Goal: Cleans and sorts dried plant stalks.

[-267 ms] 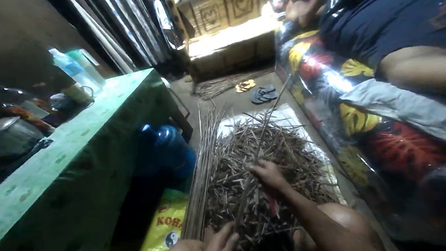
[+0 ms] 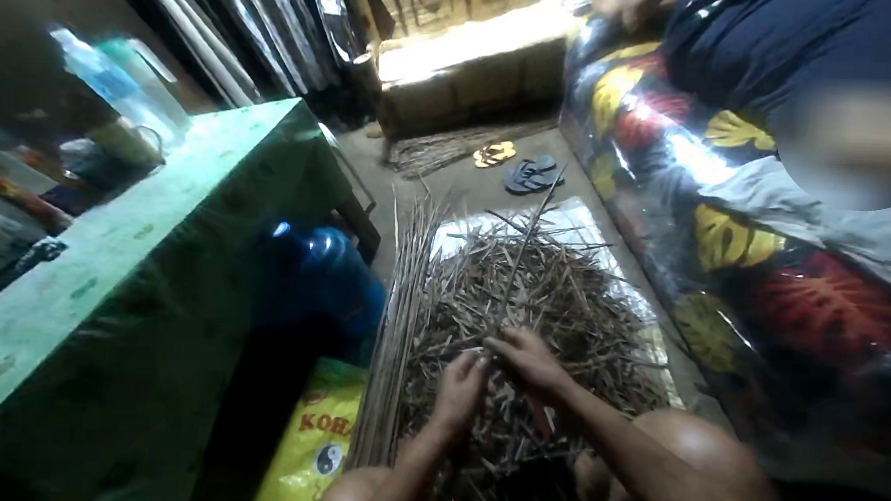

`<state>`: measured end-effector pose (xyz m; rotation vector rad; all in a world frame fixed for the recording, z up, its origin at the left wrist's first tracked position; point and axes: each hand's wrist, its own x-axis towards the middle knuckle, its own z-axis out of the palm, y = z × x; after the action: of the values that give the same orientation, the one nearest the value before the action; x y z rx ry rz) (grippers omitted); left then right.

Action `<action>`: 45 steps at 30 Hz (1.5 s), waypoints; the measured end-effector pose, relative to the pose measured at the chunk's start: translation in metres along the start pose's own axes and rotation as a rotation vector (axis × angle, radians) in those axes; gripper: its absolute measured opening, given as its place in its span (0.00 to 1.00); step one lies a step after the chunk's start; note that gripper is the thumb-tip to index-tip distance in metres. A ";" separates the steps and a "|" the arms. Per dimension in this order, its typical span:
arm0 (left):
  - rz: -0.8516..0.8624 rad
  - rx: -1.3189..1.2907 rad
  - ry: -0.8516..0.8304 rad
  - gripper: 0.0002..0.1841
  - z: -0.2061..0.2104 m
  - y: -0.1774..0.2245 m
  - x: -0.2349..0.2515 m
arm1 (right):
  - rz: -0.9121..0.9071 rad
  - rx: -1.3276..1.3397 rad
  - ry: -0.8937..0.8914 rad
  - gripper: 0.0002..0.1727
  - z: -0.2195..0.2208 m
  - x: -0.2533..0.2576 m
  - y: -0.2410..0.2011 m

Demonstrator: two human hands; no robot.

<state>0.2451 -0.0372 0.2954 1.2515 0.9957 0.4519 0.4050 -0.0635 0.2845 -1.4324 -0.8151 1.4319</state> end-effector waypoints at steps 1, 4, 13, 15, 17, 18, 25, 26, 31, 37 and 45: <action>0.000 -0.022 0.006 0.15 -0.002 0.000 0.004 | -0.014 0.014 -0.015 0.13 0.001 0.001 0.001; -0.043 -0.095 0.014 0.14 -0.006 -0.001 0.009 | -0.026 0.034 -0.066 0.17 0.004 0.003 0.004; -0.066 -0.255 0.001 0.12 -0.019 0.001 0.009 | -0.230 -0.254 -0.152 0.18 0.002 0.015 0.011; -0.087 -0.304 -0.004 0.12 -0.021 0.003 0.007 | -0.346 -0.410 -0.158 0.19 -0.003 0.018 0.014; -0.106 -0.321 -0.017 0.13 -0.023 0.004 0.005 | -0.480 -0.561 -0.126 0.19 -0.005 0.018 0.018; -0.114 -0.327 -0.026 0.13 -0.023 0.004 0.005 | -0.530 -0.625 -0.106 0.20 -0.005 0.018 0.020; -0.136 -0.316 -0.071 0.13 -0.021 0.007 -0.001 | -0.535 -0.698 0.054 0.23 -0.013 0.016 0.018; -0.130 -0.303 -0.086 0.13 -0.020 0.007 -0.002 | -0.493 -0.662 0.086 0.23 -0.015 0.018 0.016; -0.105 -0.278 -0.139 0.13 -0.017 0.003 -0.007 | -0.298 -0.294 0.223 0.21 -0.028 0.032 0.002; -0.128 -0.289 -0.158 0.13 -0.019 -0.001 -0.010 | -0.135 -0.040 0.314 0.19 -0.038 0.040 -0.011; -0.151 -0.262 -0.194 0.13 -0.024 0.000 -0.016 | -0.035 0.178 0.428 0.19 -0.068 0.055 -0.017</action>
<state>0.2169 -0.0357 0.3015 0.9584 0.8295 0.3243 0.4806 -0.0166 0.2729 -1.5041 -0.4284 1.0843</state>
